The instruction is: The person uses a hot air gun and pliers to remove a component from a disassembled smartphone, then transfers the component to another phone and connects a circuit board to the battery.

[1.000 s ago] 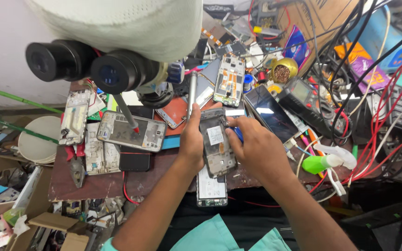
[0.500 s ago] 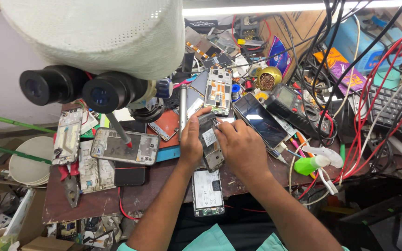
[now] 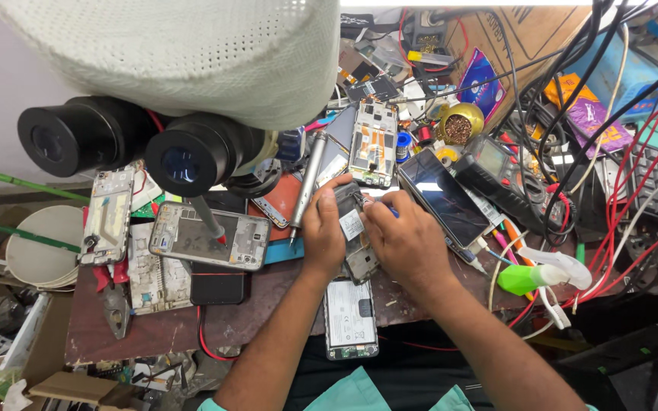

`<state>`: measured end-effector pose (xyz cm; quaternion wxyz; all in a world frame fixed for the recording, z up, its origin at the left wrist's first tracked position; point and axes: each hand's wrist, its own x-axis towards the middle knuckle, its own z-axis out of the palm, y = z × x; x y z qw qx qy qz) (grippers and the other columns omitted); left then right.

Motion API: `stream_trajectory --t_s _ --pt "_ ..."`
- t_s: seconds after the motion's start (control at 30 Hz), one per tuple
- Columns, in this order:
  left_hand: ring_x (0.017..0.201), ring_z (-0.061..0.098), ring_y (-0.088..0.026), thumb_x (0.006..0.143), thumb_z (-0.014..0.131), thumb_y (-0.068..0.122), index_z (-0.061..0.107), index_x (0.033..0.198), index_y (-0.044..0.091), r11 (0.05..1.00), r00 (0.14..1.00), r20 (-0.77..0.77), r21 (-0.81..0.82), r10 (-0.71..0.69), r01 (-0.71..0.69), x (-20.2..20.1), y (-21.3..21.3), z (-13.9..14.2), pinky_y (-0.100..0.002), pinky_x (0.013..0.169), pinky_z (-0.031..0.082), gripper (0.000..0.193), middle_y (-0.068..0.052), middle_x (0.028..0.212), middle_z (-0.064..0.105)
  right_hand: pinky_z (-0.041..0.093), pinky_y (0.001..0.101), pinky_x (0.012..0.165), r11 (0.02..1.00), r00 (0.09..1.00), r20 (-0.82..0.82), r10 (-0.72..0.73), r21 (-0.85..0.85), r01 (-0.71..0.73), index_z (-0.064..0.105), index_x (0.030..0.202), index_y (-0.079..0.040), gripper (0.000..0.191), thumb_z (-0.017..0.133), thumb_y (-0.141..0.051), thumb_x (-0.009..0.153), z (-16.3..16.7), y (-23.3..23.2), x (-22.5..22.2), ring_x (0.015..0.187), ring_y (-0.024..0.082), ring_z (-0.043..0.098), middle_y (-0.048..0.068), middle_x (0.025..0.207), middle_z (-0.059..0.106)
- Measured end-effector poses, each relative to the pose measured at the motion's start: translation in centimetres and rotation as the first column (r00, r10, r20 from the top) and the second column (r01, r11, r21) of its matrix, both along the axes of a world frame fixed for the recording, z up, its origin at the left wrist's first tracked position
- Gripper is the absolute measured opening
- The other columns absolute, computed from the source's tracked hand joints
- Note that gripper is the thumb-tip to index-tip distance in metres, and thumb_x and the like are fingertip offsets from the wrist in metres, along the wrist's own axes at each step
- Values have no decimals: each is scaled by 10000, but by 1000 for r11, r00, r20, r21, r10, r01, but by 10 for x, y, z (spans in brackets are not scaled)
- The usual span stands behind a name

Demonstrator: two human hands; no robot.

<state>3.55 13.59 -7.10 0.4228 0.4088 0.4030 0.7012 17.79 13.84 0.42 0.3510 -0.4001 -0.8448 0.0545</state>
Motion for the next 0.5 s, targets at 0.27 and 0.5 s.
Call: stream_trajectory --t_s 0.27,0.5 --pt "972 690 -173 1120 304 267 601 1311 -35 995 955 295 -72 -39 63 2 1 10 -314 895 567 464 -139 1101 705 547 403 662 998 996 -92 -19 -65 13 691 1015 -92 134 724 -194 934 1 1 -6 791 285 690 83 998 660" --pt "945 702 -189 1128 285 283 585 1321 -36 994 945 322 -70 -56 83 1 3 12 -328 889 576 479 -164 1076 715 540 416 685 1000 998 69 -16 14 15 707 1028 -92 165 723 -201 905 17 1 7 813 292 680 79 984 651"
